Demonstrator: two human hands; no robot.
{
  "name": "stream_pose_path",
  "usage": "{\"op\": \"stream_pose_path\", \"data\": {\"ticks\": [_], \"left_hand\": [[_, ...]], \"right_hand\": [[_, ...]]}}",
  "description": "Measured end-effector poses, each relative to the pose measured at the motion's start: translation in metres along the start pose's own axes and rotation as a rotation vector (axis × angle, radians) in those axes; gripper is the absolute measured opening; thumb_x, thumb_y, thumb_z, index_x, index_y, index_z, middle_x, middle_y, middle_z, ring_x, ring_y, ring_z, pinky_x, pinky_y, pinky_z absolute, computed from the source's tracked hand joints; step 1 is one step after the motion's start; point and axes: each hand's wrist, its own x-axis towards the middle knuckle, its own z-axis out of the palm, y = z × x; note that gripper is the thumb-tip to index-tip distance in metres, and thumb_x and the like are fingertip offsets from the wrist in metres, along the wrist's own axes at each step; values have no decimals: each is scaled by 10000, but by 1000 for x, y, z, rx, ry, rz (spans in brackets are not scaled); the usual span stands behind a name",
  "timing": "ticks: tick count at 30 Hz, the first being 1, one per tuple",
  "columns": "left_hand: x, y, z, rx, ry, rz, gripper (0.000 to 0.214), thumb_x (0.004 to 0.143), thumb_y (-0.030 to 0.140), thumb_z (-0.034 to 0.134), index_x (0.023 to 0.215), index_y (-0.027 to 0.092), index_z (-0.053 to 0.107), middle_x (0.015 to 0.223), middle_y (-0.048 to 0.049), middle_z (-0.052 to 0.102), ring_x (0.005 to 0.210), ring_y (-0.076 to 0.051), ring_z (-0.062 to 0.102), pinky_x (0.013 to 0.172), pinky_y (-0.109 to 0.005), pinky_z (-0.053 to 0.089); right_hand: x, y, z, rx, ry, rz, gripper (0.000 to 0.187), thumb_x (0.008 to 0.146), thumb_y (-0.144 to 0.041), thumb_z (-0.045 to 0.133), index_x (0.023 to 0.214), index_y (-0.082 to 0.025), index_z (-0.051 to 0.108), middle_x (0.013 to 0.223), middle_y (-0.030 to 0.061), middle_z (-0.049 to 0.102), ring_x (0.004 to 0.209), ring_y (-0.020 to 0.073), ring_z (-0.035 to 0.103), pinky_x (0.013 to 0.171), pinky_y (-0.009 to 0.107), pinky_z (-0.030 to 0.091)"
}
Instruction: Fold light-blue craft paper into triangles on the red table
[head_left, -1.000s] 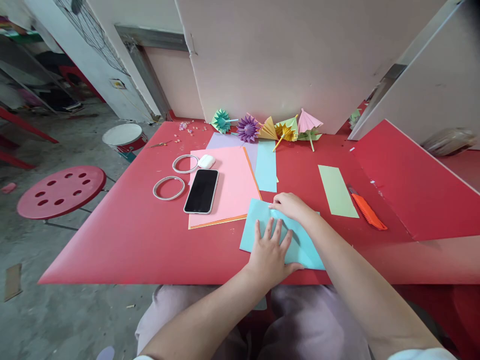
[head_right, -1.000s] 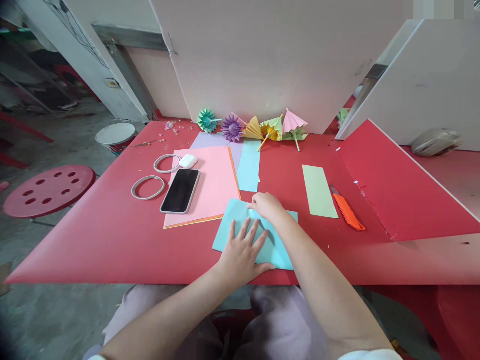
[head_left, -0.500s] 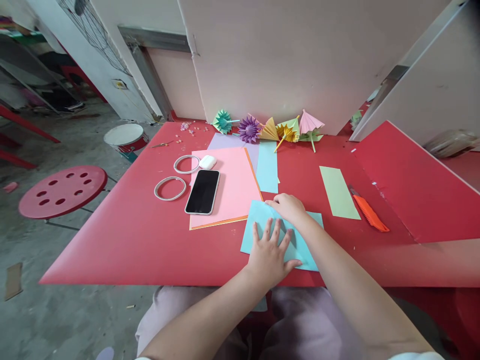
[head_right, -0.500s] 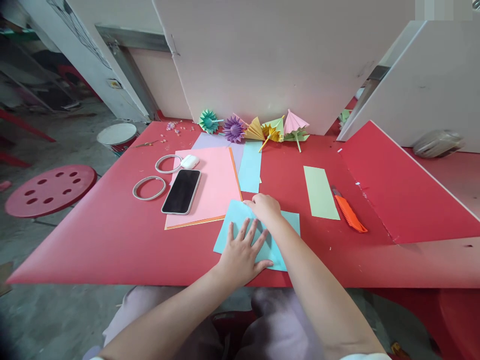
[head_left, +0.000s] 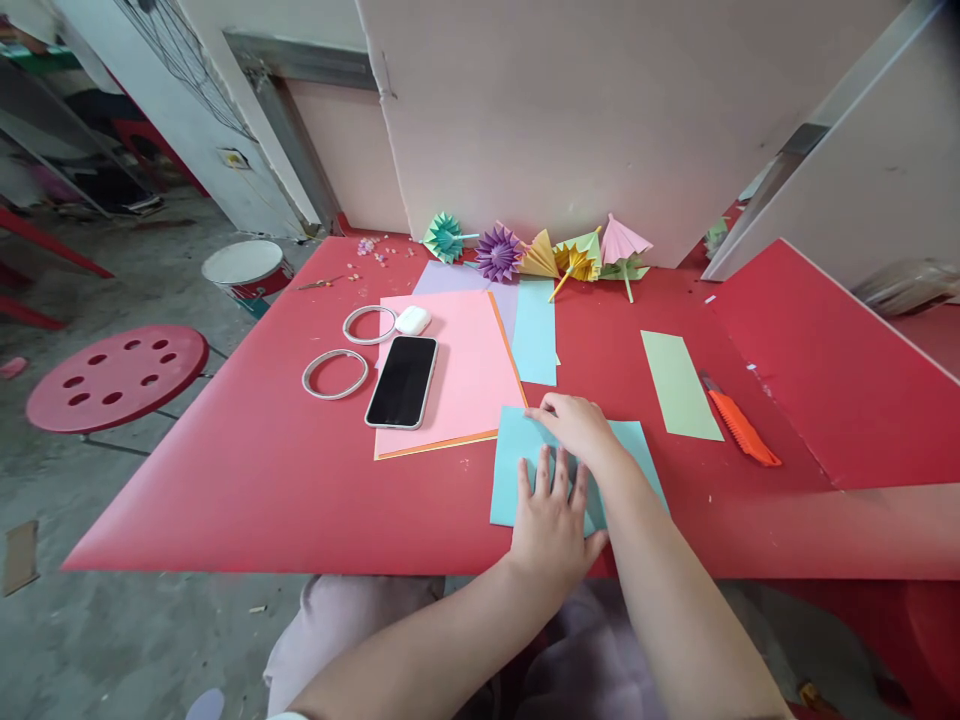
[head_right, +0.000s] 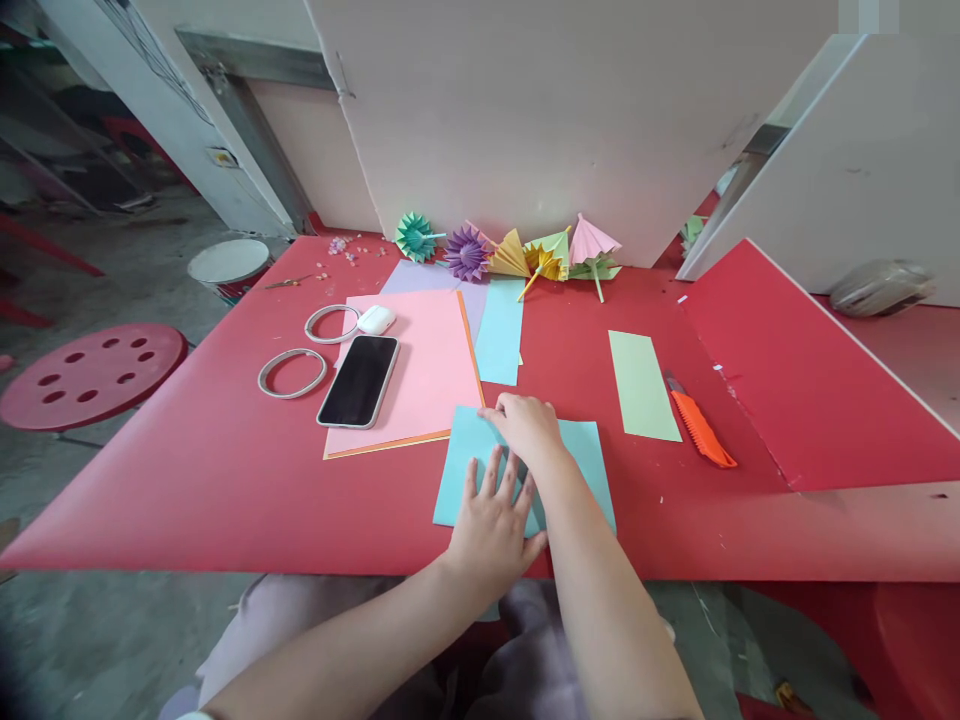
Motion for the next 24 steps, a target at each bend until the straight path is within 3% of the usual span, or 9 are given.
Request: {"op": "stream_pose_path", "data": {"ticks": [6, 12, 16, 20, 24], "left_hand": [[-4, -4, 15, 63, 124, 29, 776, 811, 673, 266, 1394, 162, 266, 1452, -167, 233, 1351, -335, 104, 1036, -597, 136], [-6, -3, 15, 55, 120, 60, 729, 823, 665, 237, 1384, 202, 290, 1454, -174, 221, 1350, -343, 100, 1017, -624, 126], [-6, -4, 13, 37, 113, 70, 731, 819, 669, 246, 1390, 214, 274, 1450, -177, 230, 1347, -352, 103, 1010, -633, 127], [-7, -3, 12, 33, 131, 85, 714, 827, 655, 255, 1396, 225, 255, 1454, -172, 222, 1349, -345, 102, 1008, -627, 147], [-7, -3, 11, 37, 140, 109, 668, 846, 623, 260, 1385, 229, 283, 1457, -156, 225, 1355, -328, 90, 1014, -619, 152]], "right_hand": [[-3, 17, 6, 8, 38, -32, 452, 856, -541, 321, 572, -202, 417, 530, -18, 525, 565, 132, 479, 593, 265, 249], [2, 14, 9, 23, 10, -56, 524, 866, -547, 276, 506, -184, 390, 513, -13, 499, 608, 141, 495, 660, 274, 268], [-5, 17, -1, 156, -37, -72, 432, 832, -535, 375, 588, -202, 505, 586, -17, 558, 676, 145, 519, 693, 273, 291], [-15, 22, -12, 295, -127, -100, 351, 787, -528, 454, 640, -215, 515, 591, -42, 536, 596, 121, 488, 603, 239, 305], [-14, 18, -6, 194, -34, -50, 472, 847, -550, 316, 541, -202, 411, 502, -36, 465, 507, 114, 426, 569, 249, 286]]}}
